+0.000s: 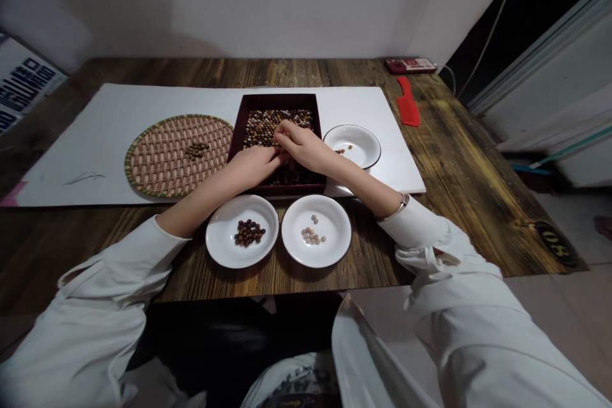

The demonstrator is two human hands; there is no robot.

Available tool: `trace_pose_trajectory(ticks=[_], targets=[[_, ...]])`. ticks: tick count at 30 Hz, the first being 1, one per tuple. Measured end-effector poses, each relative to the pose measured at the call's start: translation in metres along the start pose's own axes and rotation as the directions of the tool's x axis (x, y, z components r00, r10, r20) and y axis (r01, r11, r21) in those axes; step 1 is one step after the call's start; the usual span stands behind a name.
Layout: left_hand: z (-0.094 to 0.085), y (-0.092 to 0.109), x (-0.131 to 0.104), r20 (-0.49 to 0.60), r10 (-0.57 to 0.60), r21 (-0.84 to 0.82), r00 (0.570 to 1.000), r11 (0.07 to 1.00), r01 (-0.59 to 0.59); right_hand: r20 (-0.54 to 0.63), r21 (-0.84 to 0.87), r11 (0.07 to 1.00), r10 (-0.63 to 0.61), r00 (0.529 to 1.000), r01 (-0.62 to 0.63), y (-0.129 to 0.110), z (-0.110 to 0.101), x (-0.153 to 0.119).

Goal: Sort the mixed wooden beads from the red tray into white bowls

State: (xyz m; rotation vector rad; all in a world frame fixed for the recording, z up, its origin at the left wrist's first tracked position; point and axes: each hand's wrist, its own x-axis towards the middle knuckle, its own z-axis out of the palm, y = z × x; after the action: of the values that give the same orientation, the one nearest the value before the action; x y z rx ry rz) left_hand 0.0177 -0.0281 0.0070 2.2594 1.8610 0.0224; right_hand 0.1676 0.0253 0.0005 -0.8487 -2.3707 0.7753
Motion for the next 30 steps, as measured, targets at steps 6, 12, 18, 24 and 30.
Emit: trace_pose_trajectory(ticks=[6,12,18,24,30], targets=[[-0.0001,-0.0003,0.0008,-0.006,0.005,-0.022,1.000,1.000,-0.005,0.095,0.005,0.998,-0.060,0.994,0.059,0.0024,-0.0006,-0.0005],[0.0010,-0.0009,0.0018,-0.007,0.005,-0.025,1.000,1.000,-0.005,0.008,0.046,0.993,-0.108,0.994,0.108,0.0028,0.0007,-0.0009],[0.0034,-0.0028,0.0039,0.018,0.026,-0.044,1.000,0.999,-0.025,-0.050,0.152,0.987,-0.035,0.998,0.042,0.0077,0.0020,-0.0001],[0.0068,-0.0073,0.0046,0.024,0.178,-0.108,0.984,0.979,-0.174,-0.051,0.277,0.961,0.012,0.999,0.002,0.0059,-0.0013,0.0012],[0.0082,-0.0090,0.0056,0.018,0.171,-0.125,0.985,0.978,-0.167,-0.041,0.465,0.885,0.038,0.998,-0.015,0.0021,-0.0038,-0.0002]])
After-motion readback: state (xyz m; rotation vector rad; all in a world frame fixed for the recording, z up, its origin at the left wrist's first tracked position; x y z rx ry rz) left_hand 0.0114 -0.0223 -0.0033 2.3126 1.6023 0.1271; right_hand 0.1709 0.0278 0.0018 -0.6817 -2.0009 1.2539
